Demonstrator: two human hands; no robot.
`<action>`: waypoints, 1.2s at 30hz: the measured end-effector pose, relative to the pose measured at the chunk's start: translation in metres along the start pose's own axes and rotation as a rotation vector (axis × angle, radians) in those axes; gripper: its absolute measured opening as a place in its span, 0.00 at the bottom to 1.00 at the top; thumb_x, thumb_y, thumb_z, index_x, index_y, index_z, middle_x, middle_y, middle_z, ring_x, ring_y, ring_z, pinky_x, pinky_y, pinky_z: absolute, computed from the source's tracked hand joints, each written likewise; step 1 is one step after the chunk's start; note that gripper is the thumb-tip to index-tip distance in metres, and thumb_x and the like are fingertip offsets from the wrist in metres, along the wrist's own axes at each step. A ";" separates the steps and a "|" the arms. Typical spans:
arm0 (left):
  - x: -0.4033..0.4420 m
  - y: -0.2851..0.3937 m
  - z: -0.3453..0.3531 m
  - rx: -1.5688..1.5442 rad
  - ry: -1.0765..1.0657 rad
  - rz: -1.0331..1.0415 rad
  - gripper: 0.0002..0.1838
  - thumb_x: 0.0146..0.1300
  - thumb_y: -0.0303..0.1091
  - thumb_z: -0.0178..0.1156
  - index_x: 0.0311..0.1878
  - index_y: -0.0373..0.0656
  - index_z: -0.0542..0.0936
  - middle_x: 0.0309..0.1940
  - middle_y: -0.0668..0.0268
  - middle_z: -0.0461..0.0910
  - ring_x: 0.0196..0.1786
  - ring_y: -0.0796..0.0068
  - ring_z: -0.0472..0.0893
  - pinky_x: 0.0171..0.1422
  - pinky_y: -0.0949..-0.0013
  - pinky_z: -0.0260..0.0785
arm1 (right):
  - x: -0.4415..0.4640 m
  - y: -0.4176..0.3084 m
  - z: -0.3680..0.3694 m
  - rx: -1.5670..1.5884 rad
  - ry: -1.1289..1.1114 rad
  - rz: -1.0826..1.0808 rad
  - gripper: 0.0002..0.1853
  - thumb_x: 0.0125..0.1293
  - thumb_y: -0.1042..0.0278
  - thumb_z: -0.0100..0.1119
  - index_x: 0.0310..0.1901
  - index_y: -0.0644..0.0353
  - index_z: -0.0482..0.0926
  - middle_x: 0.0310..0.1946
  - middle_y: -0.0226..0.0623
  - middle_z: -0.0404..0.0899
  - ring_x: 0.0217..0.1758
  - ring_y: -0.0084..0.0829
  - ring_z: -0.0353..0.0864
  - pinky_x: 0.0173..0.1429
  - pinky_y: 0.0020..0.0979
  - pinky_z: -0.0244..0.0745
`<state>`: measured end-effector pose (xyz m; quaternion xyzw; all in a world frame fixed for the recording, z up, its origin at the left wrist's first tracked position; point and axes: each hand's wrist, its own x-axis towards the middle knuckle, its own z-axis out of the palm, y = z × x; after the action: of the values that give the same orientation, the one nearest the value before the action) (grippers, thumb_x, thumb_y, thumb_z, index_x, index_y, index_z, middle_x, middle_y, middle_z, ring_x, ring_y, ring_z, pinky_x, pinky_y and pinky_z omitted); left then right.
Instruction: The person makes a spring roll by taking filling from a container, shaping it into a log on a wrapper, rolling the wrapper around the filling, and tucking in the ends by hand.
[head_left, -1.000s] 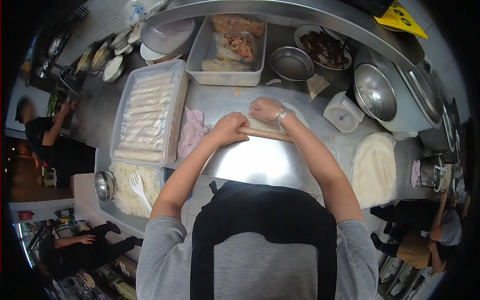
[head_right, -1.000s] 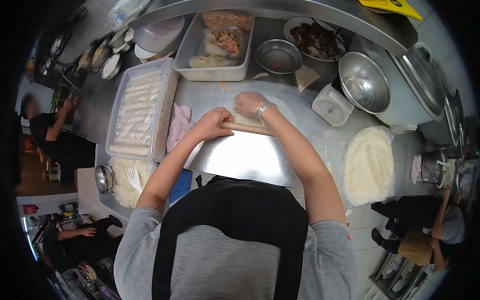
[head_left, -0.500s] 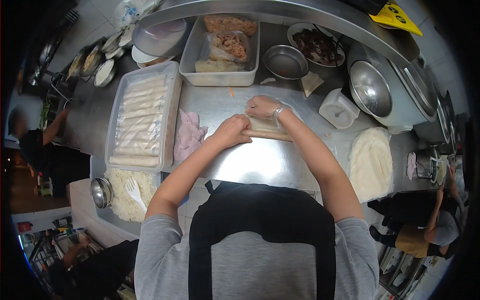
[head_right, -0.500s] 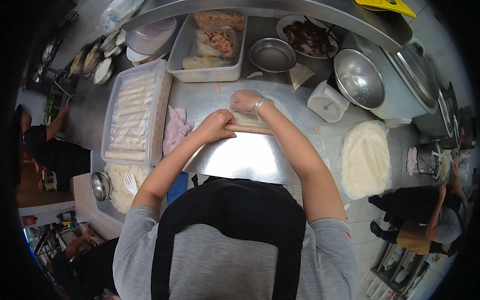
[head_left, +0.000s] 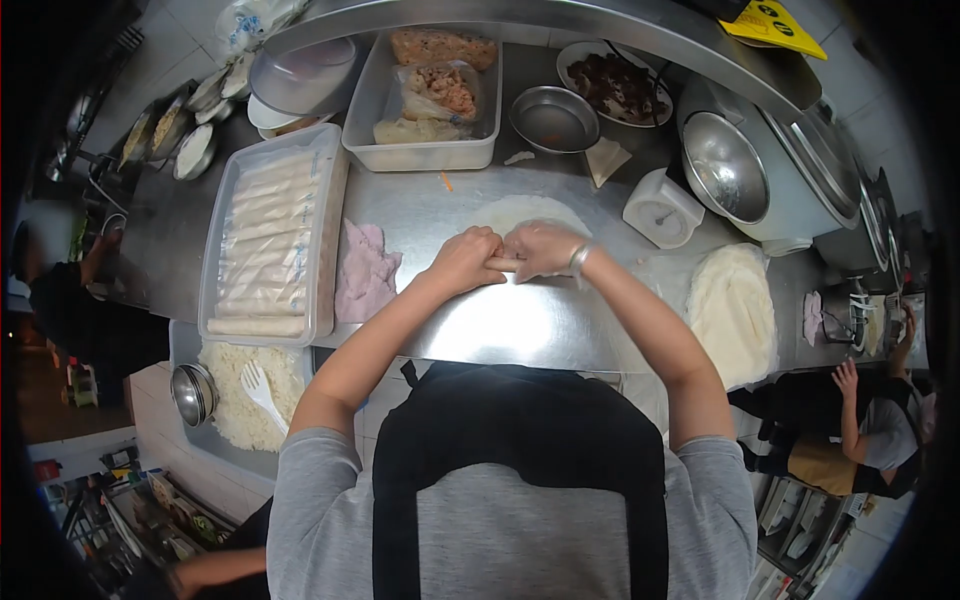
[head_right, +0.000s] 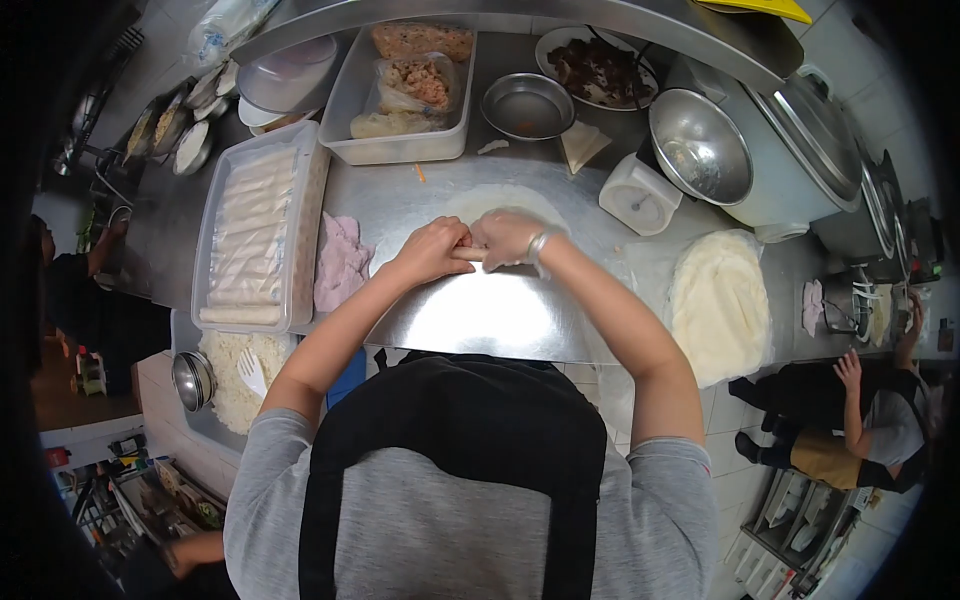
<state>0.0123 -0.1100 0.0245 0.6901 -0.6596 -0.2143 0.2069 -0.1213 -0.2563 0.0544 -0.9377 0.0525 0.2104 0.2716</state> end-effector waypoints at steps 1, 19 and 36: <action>0.000 -0.001 0.003 0.013 0.007 0.001 0.17 0.44 0.38 0.74 0.33 0.42 0.78 0.36 0.61 0.78 0.46 0.58 0.77 0.49 0.58 0.72 | -0.004 -0.008 0.010 -0.033 0.100 0.059 0.16 0.50 0.63 0.65 0.40 0.61 0.80 0.35 0.42 0.82 0.41 0.41 0.81 0.46 0.40 0.75; -0.041 -0.001 -0.002 -0.221 0.052 -0.089 0.11 0.51 0.31 0.68 0.36 0.40 0.77 0.36 0.59 0.79 0.44 0.57 0.79 0.48 0.58 0.71 | -0.088 0.035 0.037 0.197 0.544 0.080 0.13 0.50 0.71 0.67 0.36 0.62 0.75 0.33 0.43 0.78 0.37 0.44 0.79 0.45 0.39 0.73; -0.045 0.034 0.051 0.254 0.327 0.208 0.30 0.51 0.19 0.54 0.62 0.34 0.71 0.62 0.54 0.71 0.64 0.57 0.71 0.67 0.59 0.64 | -0.077 0.066 0.031 0.216 0.558 0.060 0.08 0.55 0.66 0.63 0.31 0.62 0.80 0.33 0.41 0.77 0.43 0.40 0.77 0.49 0.38 0.71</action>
<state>-0.0465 -0.0668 0.0035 0.6642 -0.7067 0.0074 0.2434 -0.2162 -0.2972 0.0314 -0.9230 0.1750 -0.0544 0.3383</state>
